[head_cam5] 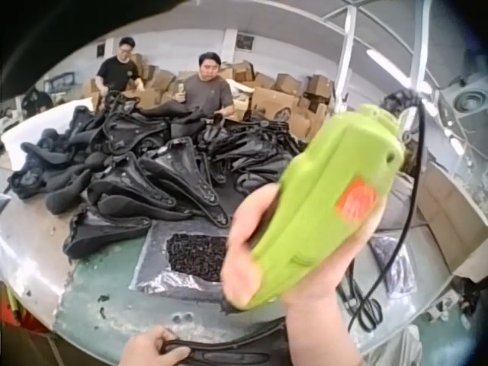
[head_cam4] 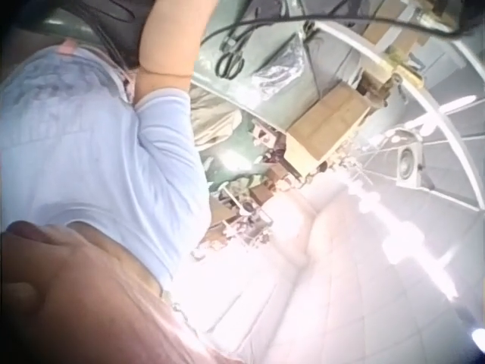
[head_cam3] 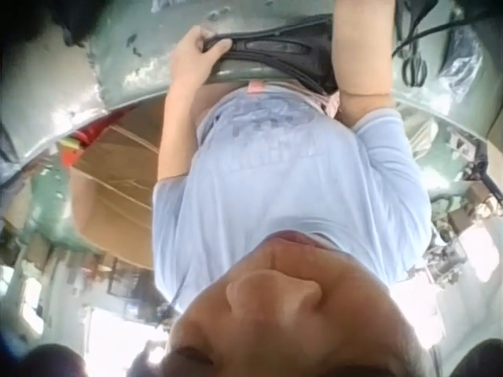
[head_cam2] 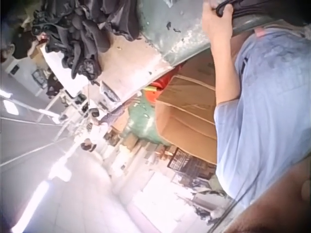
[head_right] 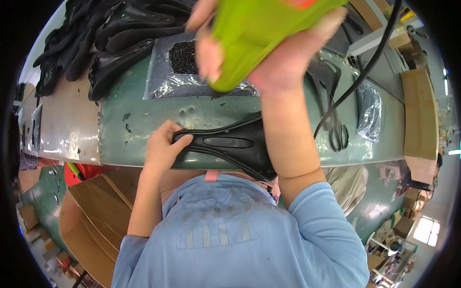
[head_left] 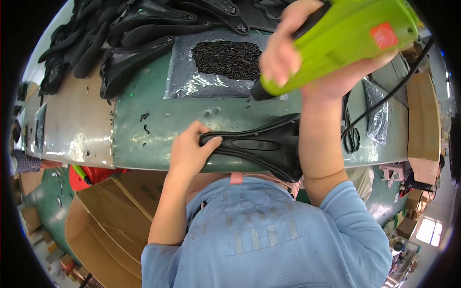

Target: Screw a plastic support component into the base of a bicycle seat using an electric screwdriver.

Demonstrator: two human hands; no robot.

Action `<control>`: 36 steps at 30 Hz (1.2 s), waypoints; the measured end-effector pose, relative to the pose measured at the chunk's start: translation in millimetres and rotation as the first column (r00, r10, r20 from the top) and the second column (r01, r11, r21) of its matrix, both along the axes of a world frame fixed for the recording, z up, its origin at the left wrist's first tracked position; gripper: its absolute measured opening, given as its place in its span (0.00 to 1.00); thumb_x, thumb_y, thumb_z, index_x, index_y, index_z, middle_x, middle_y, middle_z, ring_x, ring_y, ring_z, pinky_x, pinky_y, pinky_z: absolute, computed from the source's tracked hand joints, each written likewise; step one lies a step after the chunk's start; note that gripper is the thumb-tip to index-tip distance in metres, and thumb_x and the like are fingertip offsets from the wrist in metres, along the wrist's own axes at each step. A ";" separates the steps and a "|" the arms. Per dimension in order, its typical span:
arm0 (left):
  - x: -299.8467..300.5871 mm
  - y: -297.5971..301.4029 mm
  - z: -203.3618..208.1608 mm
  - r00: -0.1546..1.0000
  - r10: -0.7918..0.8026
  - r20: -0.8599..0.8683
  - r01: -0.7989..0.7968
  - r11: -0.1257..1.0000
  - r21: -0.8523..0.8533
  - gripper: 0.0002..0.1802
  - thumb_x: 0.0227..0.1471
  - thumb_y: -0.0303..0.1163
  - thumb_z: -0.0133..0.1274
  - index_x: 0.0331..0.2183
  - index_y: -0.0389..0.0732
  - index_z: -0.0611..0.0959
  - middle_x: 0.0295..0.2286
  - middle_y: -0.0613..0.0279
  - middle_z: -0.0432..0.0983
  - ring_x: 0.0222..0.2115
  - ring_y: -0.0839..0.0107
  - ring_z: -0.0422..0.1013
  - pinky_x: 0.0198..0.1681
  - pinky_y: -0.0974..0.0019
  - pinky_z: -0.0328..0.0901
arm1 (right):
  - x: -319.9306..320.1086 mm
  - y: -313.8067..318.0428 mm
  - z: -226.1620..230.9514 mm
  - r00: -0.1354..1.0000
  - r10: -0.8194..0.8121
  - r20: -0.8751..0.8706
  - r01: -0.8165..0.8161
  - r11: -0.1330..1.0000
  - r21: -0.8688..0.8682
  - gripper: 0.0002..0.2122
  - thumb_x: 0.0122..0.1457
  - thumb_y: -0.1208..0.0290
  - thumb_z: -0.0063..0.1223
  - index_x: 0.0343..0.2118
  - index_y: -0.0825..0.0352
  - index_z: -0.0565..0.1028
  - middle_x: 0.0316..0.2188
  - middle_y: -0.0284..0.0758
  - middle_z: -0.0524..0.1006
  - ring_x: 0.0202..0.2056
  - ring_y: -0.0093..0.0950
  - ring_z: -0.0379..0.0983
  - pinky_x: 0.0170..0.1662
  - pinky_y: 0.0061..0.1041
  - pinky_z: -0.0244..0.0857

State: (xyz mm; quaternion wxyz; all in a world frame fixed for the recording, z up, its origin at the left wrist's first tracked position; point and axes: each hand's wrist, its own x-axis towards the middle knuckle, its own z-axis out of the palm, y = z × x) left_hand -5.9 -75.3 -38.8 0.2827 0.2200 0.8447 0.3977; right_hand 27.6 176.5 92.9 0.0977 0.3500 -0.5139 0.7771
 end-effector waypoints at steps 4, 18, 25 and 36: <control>-14.1 -9.7 39.2 0.965 -0.195 -0.178 0.123 0.928 -0.352 0.18 0.44 0.45 0.59 0.32 0.42 0.76 0.22 0.49 0.75 0.26 0.52 0.72 0.30 0.56 0.65 | 54.2 30.8 -4.8 0.915 -0.381 0.135 0.402 0.894 -0.196 0.54 0.33 0.20 0.42 0.54 0.68 0.61 0.24 0.34 0.66 0.24 0.29 0.64 0.32 0.30 0.60; -17.8 119.9 -10.0 0.610 -0.574 -0.547 0.562 0.800 -0.213 0.08 0.45 0.26 0.54 0.29 0.36 0.73 0.31 0.49 0.72 0.36 0.49 0.70 0.37 0.54 0.65 | 191.8 50.7 -50.5 0.712 -0.698 0.076 0.692 0.680 -0.241 0.44 0.46 0.29 0.42 0.54 0.67 0.62 0.23 0.32 0.64 0.24 0.28 0.62 0.34 0.31 0.56; 17.3 103.7 45.9 0.899 -0.310 0.310 0.116 0.850 0.514 0.11 0.54 0.35 0.52 0.29 0.37 0.72 0.21 0.65 0.66 0.19 0.81 0.62 0.19 0.77 0.58 | 205.8 40.7 -55.8 0.660 -0.741 0.125 0.733 0.598 -0.325 0.40 0.46 0.30 0.44 0.51 0.64 0.65 0.23 0.29 0.65 0.25 0.27 0.62 0.35 0.29 0.55; 79.7 104.6 38.2 0.210 -0.540 0.815 -0.285 0.764 0.580 0.16 0.58 0.44 0.47 0.29 0.41 0.70 0.19 0.70 0.61 0.16 0.85 0.55 0.15 0.82 0.49 | 200.6 26.5 -38.9 0.806 -0.591 0.033 0.534 0.701 -0.473 0.30 0.45 0.44 0.57 0.44 0.64 0.67 0.24 0.25 0.67 0.24 0.20 0.62 0.31 0.22 0.54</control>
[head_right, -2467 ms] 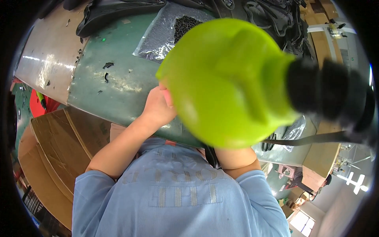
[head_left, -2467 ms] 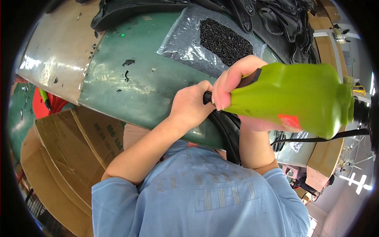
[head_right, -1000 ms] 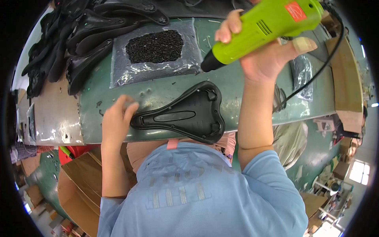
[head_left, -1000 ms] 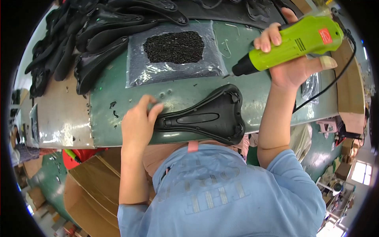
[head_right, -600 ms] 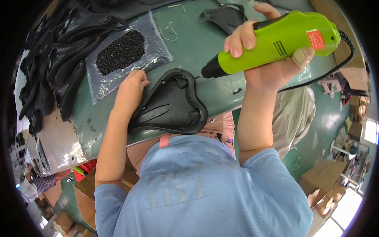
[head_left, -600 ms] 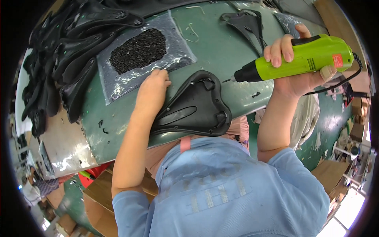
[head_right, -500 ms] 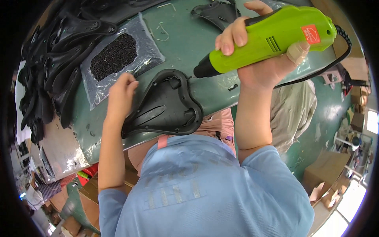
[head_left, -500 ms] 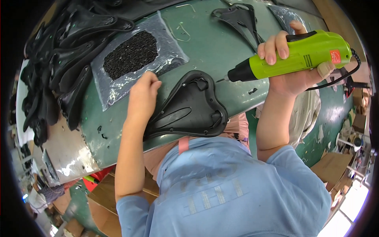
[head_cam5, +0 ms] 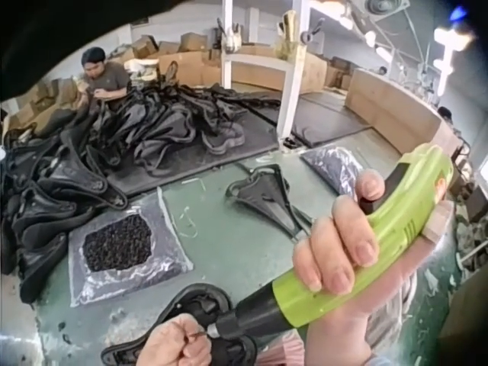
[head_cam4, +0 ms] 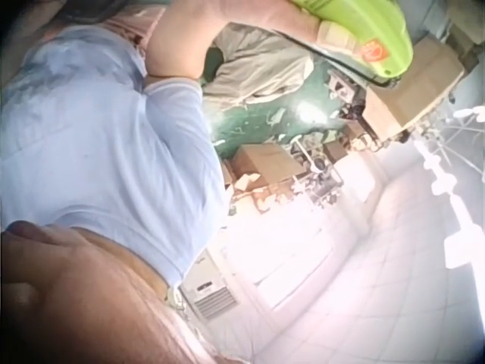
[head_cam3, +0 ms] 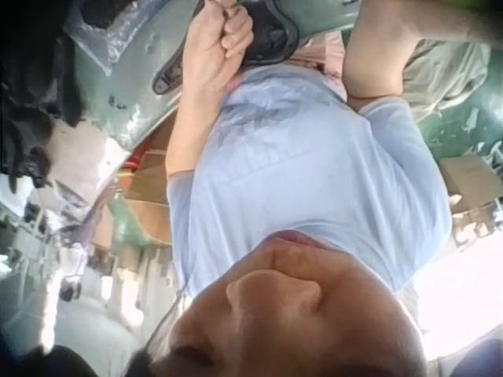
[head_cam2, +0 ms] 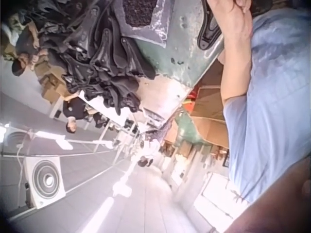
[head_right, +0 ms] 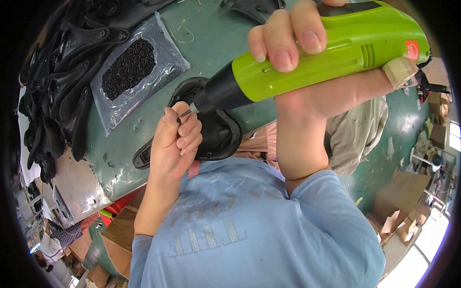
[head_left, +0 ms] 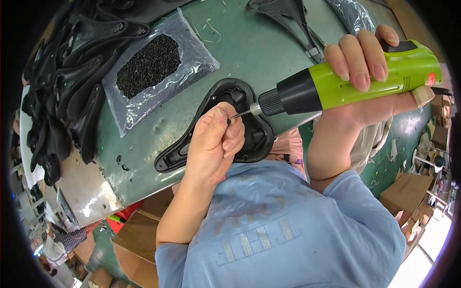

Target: Screw a plastic support component into the base of a bicycle seat using an electric screwdriver.

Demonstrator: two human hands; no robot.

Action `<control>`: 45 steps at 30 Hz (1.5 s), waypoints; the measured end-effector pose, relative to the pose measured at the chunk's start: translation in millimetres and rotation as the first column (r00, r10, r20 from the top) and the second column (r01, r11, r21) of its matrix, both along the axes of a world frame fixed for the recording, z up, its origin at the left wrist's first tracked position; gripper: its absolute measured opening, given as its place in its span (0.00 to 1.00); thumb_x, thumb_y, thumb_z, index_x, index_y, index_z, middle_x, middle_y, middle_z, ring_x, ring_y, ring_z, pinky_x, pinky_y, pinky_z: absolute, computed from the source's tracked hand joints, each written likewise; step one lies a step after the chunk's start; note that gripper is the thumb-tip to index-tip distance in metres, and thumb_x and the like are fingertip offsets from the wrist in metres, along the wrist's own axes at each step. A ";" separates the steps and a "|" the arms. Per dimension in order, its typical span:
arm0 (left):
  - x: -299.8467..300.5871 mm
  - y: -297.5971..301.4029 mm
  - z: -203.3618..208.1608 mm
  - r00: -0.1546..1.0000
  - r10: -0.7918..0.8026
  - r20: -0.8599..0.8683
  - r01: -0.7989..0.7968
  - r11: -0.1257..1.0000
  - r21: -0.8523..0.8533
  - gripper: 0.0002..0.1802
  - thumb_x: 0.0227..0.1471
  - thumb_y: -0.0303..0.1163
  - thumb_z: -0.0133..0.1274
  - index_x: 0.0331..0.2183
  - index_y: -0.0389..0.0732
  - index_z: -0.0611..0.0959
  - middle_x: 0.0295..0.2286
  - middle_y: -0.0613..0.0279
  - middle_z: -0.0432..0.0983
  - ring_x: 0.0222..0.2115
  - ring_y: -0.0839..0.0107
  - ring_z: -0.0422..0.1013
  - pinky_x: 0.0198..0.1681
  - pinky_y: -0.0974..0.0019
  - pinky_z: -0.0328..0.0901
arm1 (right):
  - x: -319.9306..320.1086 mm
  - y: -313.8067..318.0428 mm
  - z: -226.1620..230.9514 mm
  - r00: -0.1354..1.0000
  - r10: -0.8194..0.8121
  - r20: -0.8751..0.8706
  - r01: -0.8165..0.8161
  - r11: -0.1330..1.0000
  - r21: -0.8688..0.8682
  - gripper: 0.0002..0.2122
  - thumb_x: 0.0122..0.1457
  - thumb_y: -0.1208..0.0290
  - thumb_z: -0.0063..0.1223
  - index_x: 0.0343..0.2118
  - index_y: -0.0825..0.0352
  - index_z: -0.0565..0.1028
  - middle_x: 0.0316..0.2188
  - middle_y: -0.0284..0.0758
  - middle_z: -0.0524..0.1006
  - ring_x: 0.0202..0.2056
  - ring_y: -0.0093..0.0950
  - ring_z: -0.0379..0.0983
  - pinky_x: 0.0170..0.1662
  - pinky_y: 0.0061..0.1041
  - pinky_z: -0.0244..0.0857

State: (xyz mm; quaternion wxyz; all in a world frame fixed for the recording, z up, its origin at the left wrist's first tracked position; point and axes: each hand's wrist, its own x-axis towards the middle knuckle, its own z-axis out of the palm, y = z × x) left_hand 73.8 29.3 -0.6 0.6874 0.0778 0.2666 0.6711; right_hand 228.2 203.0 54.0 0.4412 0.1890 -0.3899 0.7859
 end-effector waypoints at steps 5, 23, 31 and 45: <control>0.1 -0.4 -2.0 0.996 -0.005 -0.093 0.003 1.000 -0.028 0.16 0.57 0.45 0.48 0.28 0.41 0.71 0.18 0.70 0.62 0.16 0.85 0.55 0.16 0.81 0.48 | 2.5 0.0 -3.4 0.999 0.003 0.045 -0.005 0.999 0.041 0.30 0.47 0.43 0.56 0.44 0.64 0.66 0.24 0.26 0.67 0.25 0.21 0.63 0.31 0.22 0.54; -4.7 5.9 -9.9 0.429 0.000 -0.903 -0.126 0.990 -0.060 0.08 0.54 0.27 0.48 0.37 0.38 0.76 0.26 0.61 0.75 0.26 0.75 0.70 0.30 0.73 0.64 | 10.7 -9.0 -3.5 0.978 -0.188 0.092 0.114 0.848 0.518 0.36 0.44 0.38 0.55 0.49 0.62 0.65 0.29 0.31 0.70 0.27 0.26 0.68 0.31 0.28 0.60; -11.1 -21.4 -7.6 -0.536 0.090 -0.839 0.266 0.962 -0.067 0.21 0.42 0.20 0.46 0.42 0.38 0.79 0.43 0.56 0.75 0.49 0.63 0.68 0.58 0.55 0.53 | 22.4 2.8 2.4 0.969 -0.155 0.195 0.041 0.871 0.489 0.41 0.40 0.31 0.54 0.48 0.63 0.64 0.29 0.31 0.70 0.28 0.27 0.68 0.34 0.28 0.60; -27.3 -14.3 -18.2 -0.551 0.188 -0.813 0.466 0.877 -0.113 0.25 0.38 0.21 0.50 0.44 0.38 0.77 0.43 0.55 0.75 0.49 0.63 0.68 0.57 0.57 0.55 | -3.0 -10.0 14.4 0.923 -0.053 0.382 -0.193 0.792 0.578 0.38 0.41 0.38 0.61 0.45 0.65 0.61 0.29 0.35 0.71 0.28 0.29 0.70 0.32 0.30 0.64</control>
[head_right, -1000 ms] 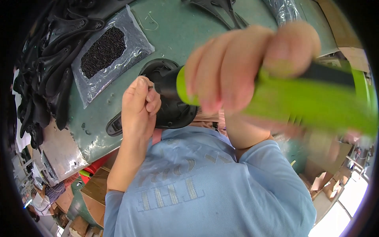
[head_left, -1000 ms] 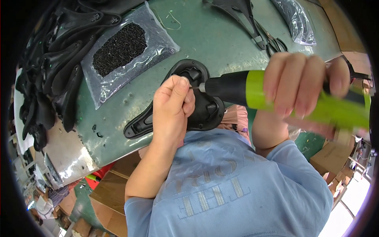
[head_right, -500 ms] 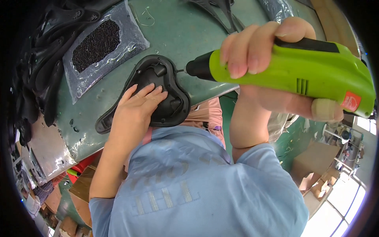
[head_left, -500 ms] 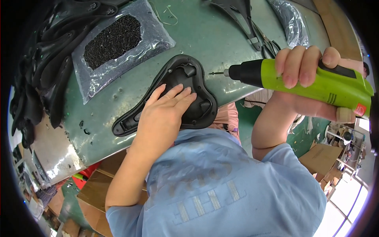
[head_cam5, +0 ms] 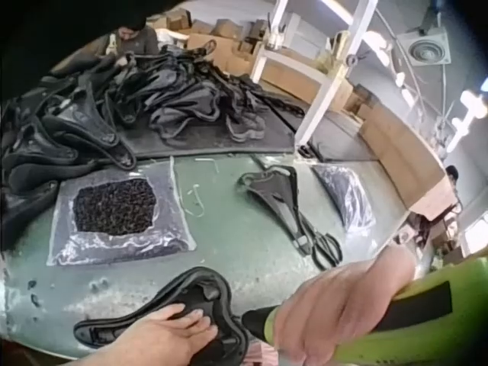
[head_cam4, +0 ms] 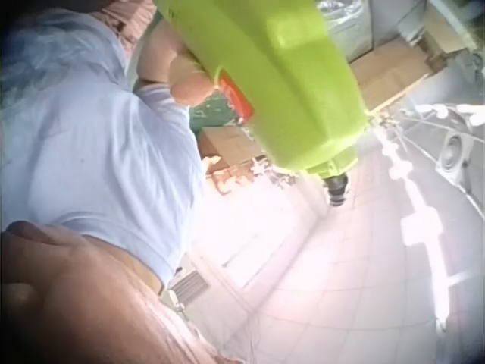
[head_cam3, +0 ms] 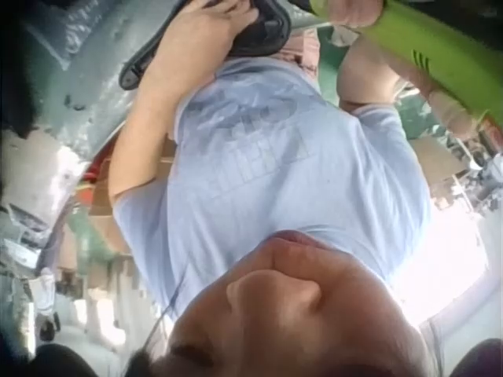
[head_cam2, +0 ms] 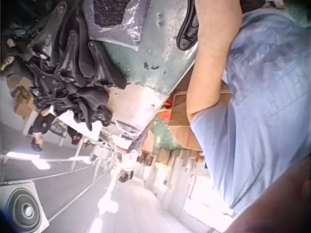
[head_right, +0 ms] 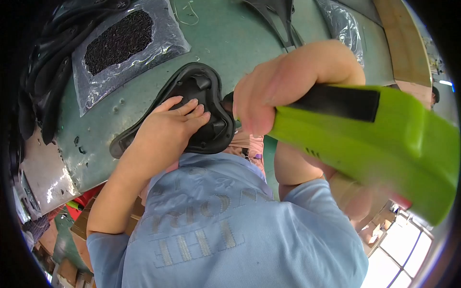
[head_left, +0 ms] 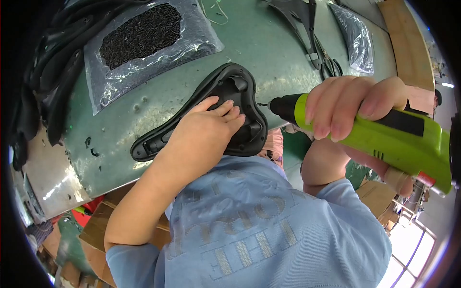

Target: Screw a plastic support component into the base of a bicycle seat using an electric screwdriver.

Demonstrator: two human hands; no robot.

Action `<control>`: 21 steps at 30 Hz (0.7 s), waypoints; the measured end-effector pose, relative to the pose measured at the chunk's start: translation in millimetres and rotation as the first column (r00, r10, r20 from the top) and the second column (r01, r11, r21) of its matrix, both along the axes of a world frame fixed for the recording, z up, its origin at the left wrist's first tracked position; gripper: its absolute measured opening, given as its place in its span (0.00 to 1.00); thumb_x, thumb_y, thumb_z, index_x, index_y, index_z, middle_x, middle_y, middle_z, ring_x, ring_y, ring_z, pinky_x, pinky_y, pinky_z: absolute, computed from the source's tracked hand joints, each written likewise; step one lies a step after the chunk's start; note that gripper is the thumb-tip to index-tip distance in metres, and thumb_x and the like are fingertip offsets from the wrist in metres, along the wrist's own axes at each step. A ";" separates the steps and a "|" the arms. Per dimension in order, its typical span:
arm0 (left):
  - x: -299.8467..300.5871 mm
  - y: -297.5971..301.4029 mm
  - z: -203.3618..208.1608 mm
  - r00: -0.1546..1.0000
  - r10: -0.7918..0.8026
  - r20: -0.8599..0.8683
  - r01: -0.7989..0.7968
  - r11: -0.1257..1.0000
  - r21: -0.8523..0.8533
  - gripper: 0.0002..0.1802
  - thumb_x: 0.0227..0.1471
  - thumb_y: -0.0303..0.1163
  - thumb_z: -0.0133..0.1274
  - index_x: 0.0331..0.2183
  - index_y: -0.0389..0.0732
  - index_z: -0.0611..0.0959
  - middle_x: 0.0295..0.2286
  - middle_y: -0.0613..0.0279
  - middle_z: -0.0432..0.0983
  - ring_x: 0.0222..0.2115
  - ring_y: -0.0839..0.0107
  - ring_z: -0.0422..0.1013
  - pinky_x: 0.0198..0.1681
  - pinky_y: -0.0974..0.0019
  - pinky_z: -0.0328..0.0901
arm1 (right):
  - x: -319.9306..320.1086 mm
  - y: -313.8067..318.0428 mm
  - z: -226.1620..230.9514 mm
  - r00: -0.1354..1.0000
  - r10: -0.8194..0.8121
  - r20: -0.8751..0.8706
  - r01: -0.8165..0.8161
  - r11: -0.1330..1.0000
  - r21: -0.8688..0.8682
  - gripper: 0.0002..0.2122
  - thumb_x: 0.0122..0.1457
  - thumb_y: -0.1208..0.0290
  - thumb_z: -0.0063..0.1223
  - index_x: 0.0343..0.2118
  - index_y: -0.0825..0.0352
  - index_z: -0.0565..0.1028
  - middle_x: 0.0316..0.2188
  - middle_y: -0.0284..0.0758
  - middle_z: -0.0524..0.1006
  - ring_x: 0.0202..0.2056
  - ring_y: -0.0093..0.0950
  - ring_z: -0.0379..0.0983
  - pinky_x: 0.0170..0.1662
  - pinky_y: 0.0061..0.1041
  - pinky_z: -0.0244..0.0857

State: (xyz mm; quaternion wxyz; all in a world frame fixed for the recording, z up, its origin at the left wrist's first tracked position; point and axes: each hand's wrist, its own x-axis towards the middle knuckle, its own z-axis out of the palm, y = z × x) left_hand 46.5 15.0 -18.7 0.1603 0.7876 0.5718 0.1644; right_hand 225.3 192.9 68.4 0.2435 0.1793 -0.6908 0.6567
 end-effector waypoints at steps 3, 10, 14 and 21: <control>-2.9 -0.5 -4.8 0.998 -0.023 0.061 0.022 1.000 0.007 0.23 0.40 0.24 0.52 0.44 0.38 0.77 0.43 0.57 0.75 0.49 0.64 0.68 0.57 0.59 0.56 | -1.9 -1.0 -1.6 1.000 -0.008 0.004 0.008 1.000 -0.016 0.37 0.42 0.39 0.61 0.45 0.65 0.61 0.29 0.36 0.71 0.27 0.29 0.70 0.31 0.30 0.64; -4.4 2.4 -6.1 0.992 0.002 0.126 0.000 1.000 -0.014 0.16 0.45 0.26 0.52 0.41 0.40 0.80 0.42 0.58 0.76 0.48 0.65 0.69 0.56 0.59 0.57 | -6.0 -8.0 -0.7 1.000 -0.006 0.004 0.006 0.999 -0.034 0.36 0.42 0.41 0.62 0.43 0.66 0.62 0.28 0.36 0.72 0.26 0.30 0.70 0.29 0.30 0.64; -4.7 2.2 -8.3 0.987 -0.003 0.161 0.005 1.000 -0.012 0.14 0.48 0.28 0.51 0.39 0.40 0.81 0.41 0.58 0.76 0.48 0.65 0.69 0.55 0.59 0.58 | -13.1 -22.3 2.8 0.999 -0.011 0.051 0.012 1.000 -0.013 0.32 0.44 0.43 0.62 0.41 0.67 0.63 0.27 0.38 0.73 0.24 0.32 0.72 0.27 0.33 0.65; -4.5 2.1 -16.6 0.992 -0.014 0.123 0.011 1.000 0.027 0.14 0.50 0.31 0.50 0.40 0.40 0.80 0.42 0.60 0.76 0.48 0.67 0.69 0.54 0.62 0.59 | -25.6 -40.8 12.1 0.984 -0.081 0.159 0.067 0.993 0.096 0.33 0.40 0.45 0.64 0.38 0.70 0.67 0.26 0.40 0.74 0.25 0.34 0.73 0.28 0.35 0.67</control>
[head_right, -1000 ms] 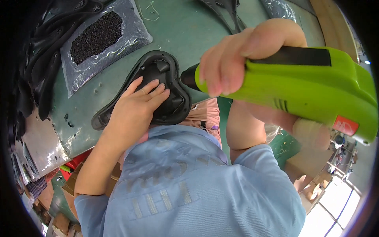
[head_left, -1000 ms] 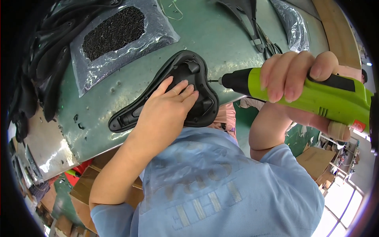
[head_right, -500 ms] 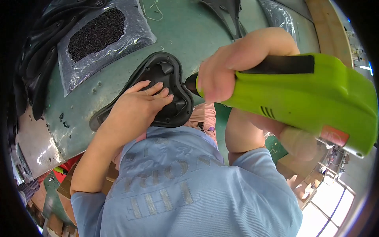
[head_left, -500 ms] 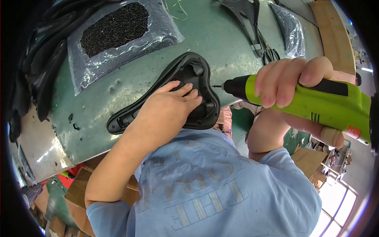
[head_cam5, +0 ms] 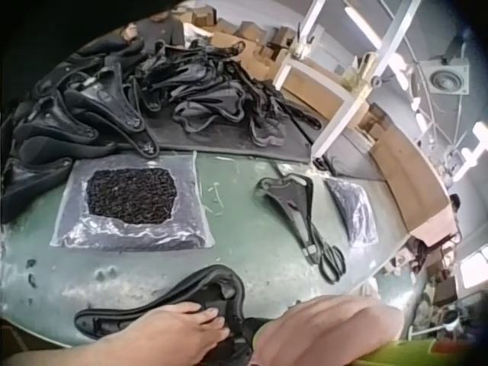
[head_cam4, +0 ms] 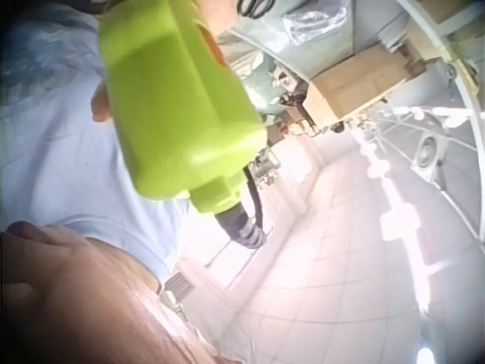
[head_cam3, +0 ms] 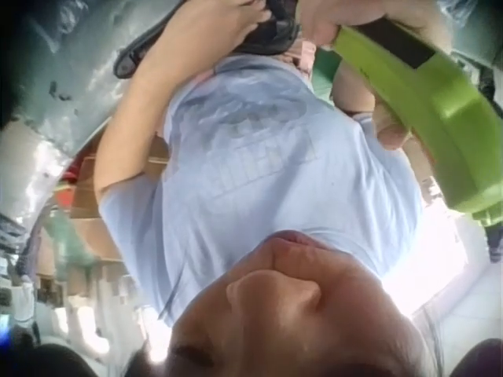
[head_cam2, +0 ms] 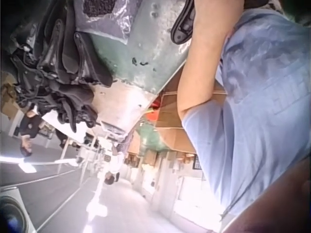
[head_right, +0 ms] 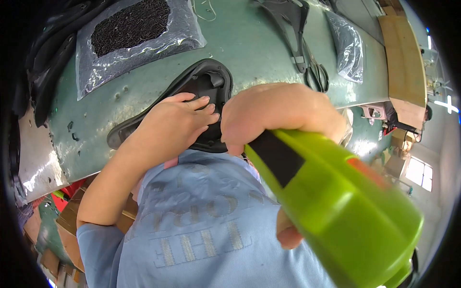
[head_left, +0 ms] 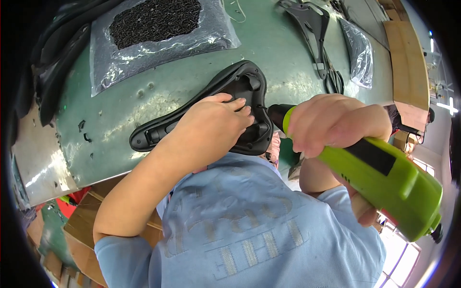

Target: Screw a plastic support component into the base of a bicycle seat using an electric screwdriver.

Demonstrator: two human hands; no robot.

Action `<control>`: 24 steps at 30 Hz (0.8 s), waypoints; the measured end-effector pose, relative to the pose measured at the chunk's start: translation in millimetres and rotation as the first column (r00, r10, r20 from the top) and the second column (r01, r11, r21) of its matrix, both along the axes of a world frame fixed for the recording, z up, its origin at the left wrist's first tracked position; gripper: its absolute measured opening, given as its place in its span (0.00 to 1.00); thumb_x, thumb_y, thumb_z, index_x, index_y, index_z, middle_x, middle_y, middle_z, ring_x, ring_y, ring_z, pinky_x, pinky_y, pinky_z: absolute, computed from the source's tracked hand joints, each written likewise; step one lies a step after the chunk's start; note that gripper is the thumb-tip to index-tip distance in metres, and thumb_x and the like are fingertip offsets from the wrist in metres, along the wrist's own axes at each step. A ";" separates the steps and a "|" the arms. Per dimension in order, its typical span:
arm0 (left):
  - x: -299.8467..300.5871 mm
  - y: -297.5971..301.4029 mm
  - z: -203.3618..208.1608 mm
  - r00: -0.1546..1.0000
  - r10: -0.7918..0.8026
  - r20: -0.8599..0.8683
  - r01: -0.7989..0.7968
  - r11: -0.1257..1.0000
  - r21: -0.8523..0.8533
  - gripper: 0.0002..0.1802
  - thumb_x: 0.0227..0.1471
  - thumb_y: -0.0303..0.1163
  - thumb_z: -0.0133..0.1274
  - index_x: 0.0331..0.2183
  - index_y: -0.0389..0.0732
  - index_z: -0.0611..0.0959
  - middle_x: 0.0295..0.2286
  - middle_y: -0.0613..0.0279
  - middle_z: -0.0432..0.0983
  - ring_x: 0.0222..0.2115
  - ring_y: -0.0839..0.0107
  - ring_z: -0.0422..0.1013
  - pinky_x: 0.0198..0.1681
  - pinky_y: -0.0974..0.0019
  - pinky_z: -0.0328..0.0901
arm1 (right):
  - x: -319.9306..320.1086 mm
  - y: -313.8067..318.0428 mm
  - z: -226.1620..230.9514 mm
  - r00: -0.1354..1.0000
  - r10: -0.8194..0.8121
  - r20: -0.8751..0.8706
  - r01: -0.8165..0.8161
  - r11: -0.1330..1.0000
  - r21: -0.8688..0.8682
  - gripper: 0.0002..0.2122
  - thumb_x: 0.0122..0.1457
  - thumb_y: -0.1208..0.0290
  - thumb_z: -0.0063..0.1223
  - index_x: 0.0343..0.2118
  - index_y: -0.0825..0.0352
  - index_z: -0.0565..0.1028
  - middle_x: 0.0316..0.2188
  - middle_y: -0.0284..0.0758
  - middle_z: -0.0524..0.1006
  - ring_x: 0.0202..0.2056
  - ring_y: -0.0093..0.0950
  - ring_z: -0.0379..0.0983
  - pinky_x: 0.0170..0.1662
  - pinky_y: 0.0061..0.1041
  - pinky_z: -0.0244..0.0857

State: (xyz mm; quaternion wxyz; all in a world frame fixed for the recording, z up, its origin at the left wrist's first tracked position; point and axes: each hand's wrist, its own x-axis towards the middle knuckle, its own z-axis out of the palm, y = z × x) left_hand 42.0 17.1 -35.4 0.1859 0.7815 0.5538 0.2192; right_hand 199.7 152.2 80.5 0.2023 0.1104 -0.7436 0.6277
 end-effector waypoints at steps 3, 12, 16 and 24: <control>-0.7 -1.4 -5.2 1.000 -0.007 -0.006 0.007 0.999 0.054 0.14 0.51 0.31 0.49 0.41 0.41 0.80 0.43 0.60 0.76 0.48 0.68 0.68 0.54 0.63 0.59 | -11.4 -2.4 6.3 0.999 0.013 0.042 -0.017 0.996 0.087 0.41 0.27 0.43 0.72 0.38 0.74 0.70 0.27 0.40 0.74 0.28 0.34 0.72 0.33 0.32 0.67; 1.3 -2.3 -3.7 1.000 0.010 0.021 -0.011 0.998 0.054 0.14 0.49 0.31 0.49 0.39 0.40 0.81 0.41 0.60 0.77 0.48 0.67 0.69 0.54 0.63 0.59 | -26.6 -2.6 -19.4 0.982 0.190 0.021 -0.186 0.977 -0.105 0.24 0.49 0.53 0.62 0.36 0.69 0.66 0.25 0.41 0.74 0.21 0.35 0.72 0.23 0.33 0.66; 1.2 -4.2 -5.1 0.998 0.034 0.045 -0.035 0.999 0.031 0.14 0.48 0.30 0.50 0.38 0.39 0.82 0.40 0.60 0.77 0.47 0.67 0.70 0.53 0.63 0.60 | -23.9 18.0 -31.3 0.952 0.306 -0.012 -0.306 0.952 0.008 0.20 0.51 0.56 0.60 0.33 0.69 0.67 0.23 0.39 0.74 0.19 0.34 0.71 0.21 0.32 0.66; 2.0 -3.4 -8.0 0.993 0.056 0.105 -0.060 0.998 0.032 0.13 0.47 0.29 0.50 0.37 0.38 0.82 0.40 0.58 0.77 0.47 0.64 0.70 0.53 0.62 0.61 | -34.7 18.4 -45.7 0.987 0.149 -0.057 -0.158 0.966 -0.204 0.24 0.46 0.50 0.60 0.32 0.69 0.67 0.22 0.38 0.73 0.20 0.31 0.71 0.22 0.29 0.65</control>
